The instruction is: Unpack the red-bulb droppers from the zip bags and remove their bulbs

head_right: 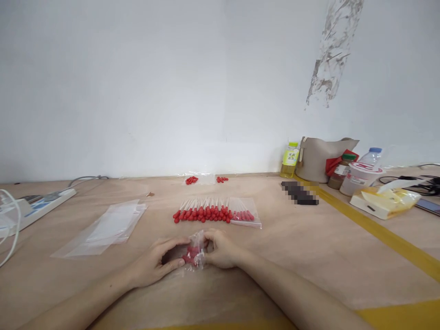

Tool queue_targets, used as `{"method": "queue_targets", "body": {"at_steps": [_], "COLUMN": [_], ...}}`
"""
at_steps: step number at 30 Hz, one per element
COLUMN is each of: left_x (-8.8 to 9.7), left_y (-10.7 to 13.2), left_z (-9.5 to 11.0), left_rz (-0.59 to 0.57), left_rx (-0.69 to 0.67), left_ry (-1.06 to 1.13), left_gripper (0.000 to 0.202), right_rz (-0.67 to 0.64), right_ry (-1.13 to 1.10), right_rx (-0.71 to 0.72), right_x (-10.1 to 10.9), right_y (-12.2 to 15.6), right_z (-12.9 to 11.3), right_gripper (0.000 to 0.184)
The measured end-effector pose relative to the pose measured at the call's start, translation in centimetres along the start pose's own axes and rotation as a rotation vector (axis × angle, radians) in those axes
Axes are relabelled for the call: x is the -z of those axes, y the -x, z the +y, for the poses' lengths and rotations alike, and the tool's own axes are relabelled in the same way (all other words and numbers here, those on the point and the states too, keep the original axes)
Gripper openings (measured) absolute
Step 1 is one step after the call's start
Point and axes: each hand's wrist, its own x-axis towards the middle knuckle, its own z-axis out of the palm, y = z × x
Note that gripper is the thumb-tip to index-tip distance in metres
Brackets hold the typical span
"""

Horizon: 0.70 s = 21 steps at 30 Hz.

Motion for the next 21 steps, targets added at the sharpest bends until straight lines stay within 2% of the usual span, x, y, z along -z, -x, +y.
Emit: {"method": "queue_targets", "body": {"at_steps": [3, 6, 8, 13, 16, 21], "left_x": [0.0, 0.0, 0.0, 0.0, 0.1, 0.4], "left_y": [-0.1, -0.3, -0.3, -0.3, -0.2, -0.2], "left_z": [0.2, 0.3, 0.3, 0.1, 0.2, 0.2], "left_rz": [0.001, -0.004, -0.002, -0.008, -0.011, -0.016], "left_rx": [-0.004, -0.023, -0.036, -0.032, -0.017, 0.001], "left_ry": [0.006, 0.017, 0.022, 0.016, 0.016, 0.025], "left_gripper": [0.036, 0.033, 0.033, 0.033, 0.034, 0.035], "right_rz": [-0.007, -0.036, -0.036, 0.037, 0.044, 0.069], "right_ry": [-0.118, -0.175, -0.150, -0.034, -0.152, -0.460], "right_rx": [-0.029, 0.031, 0.066, 0.088, -0.003, -0.275], "right_x": [0.0, 0.1, 0.2, 0.2, 0.7, 2.5], "right_y": [0.0, 0.3, 0.4, 0.5, 0.4, 0.5], "right_z": [0.0, -0.5, -0.8, -0.9, -0.5, 0.3], "right_gripper": [0.016, 0.021, 0.025, 0.020, 0.021, 0.020]}}
